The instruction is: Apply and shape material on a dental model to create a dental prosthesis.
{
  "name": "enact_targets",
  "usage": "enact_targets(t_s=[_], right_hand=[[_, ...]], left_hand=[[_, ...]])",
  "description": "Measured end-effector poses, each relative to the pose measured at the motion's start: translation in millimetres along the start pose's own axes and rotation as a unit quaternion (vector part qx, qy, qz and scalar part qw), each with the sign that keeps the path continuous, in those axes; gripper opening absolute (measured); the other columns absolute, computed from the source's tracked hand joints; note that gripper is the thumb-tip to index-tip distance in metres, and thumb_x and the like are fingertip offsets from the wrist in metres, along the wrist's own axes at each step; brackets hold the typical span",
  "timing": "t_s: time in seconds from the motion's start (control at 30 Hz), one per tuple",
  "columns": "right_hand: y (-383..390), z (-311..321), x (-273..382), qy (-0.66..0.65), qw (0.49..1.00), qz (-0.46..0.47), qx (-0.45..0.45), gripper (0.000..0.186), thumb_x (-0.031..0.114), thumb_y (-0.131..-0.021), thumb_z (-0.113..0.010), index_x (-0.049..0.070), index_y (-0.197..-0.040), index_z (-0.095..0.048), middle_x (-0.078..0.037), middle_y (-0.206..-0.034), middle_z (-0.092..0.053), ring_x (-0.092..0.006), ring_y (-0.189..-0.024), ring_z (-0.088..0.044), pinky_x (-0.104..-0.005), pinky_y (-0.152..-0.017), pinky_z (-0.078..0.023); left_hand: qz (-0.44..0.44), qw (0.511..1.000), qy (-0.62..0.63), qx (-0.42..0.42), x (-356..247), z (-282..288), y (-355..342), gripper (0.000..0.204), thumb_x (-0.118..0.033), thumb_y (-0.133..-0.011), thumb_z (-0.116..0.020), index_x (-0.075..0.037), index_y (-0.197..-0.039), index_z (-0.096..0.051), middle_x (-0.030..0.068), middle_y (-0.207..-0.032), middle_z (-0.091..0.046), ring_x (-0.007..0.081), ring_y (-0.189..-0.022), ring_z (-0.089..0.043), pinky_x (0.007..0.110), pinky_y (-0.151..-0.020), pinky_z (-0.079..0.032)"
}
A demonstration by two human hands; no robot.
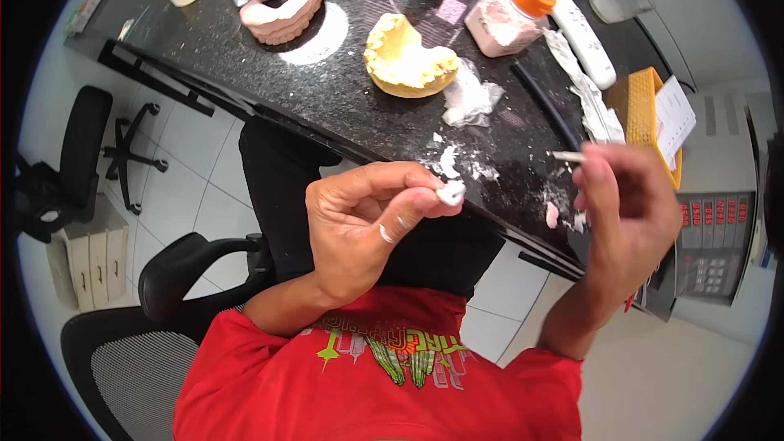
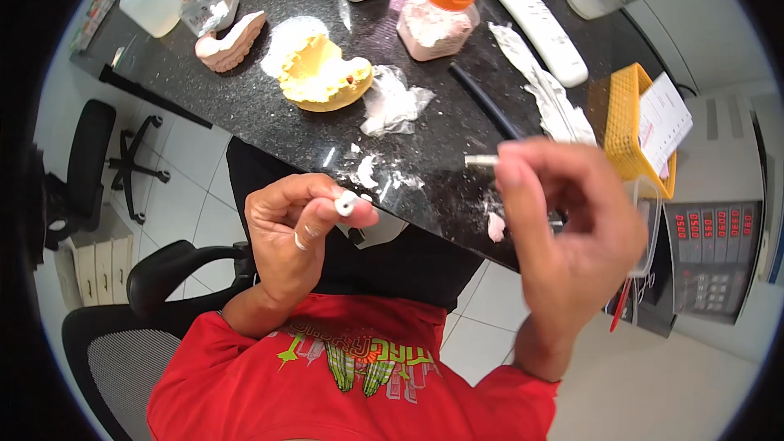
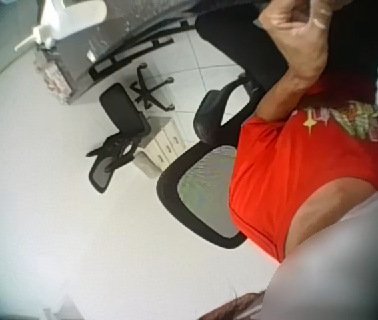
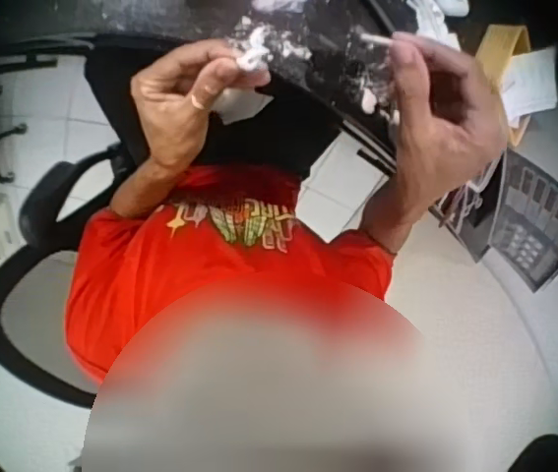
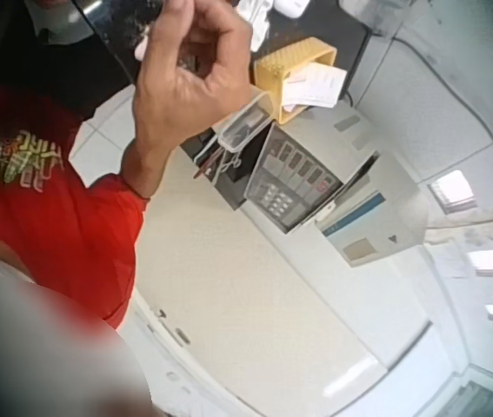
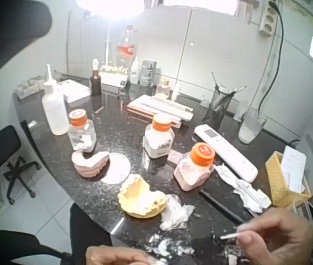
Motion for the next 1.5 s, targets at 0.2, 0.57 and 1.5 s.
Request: enact_targets(t_s=[0.2, 0.57, 1.5], right_hand=[[-42, -26, -21, 0.147, 0.974, 0.002, 0.172, 0.014, 0.013, -0.082, -0.066, 0.0, -0.086, -0.066, 0.0, -0.067, -0.06, -0.0044, -0.056, -0.049, -0.0194, -0.052, -0.038], [-56, 78, 2, 0.256, 0.962, 0.083, -0.036, 0.015, 0.013, -0.085, -0.061, -0.002, -0.086, -0.064, -0.005, -0.067, -0.064, -0.0112, -0.061, -0.06, -0.0252, -0.058, -0.046], [-198, 97, 52, 0.544, 0.807, 0.209, 0.097, 0.011, 0.01, -0.082, -0.057, 0.002, -0.085, -0.064, -0.009, -0.068, -0.061, -0.0196, -0.06, -0.056, -0.0321, -0.06, -0.044]], left_hand=[[0.013, 0.998, 0.058, -0.01, 6, 2, -2, 0.016, -0.009, -0.088, -0.063, 0.005, -0.094, -0.061, 0.0137, -0.084, -0.067, 0.0219, -0.078, -0.068, 0.032, -0.074, -0.057], [-0.031, 0.997, 0.035, -0.064, -15, 27, -2, 0.017, -0.013, -0.091, -0.059, 0.003, -0.093, -0.059, 0.0139, -0.079, -0.066, 0.024, -0.072, -0.068, 0.034, -0.07, -0.057], [-0.058, 0.996, -0.006, -0.061, -35, 26, -2, 0.031, -0.028, -0.085, -0.068, 0.001, -0.077, -0.058, 0.0133, -0.071, -0.064, 0.0228, -0.07, -0.064, 0.036, -0.071, -0.053]])
Point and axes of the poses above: each hand's wrist, its own y-axis away from the middle knuckle, its own z-axis out of the back of the hand, x = y × z, the point moved 10 cm from there along -y, towards the middle knuckle
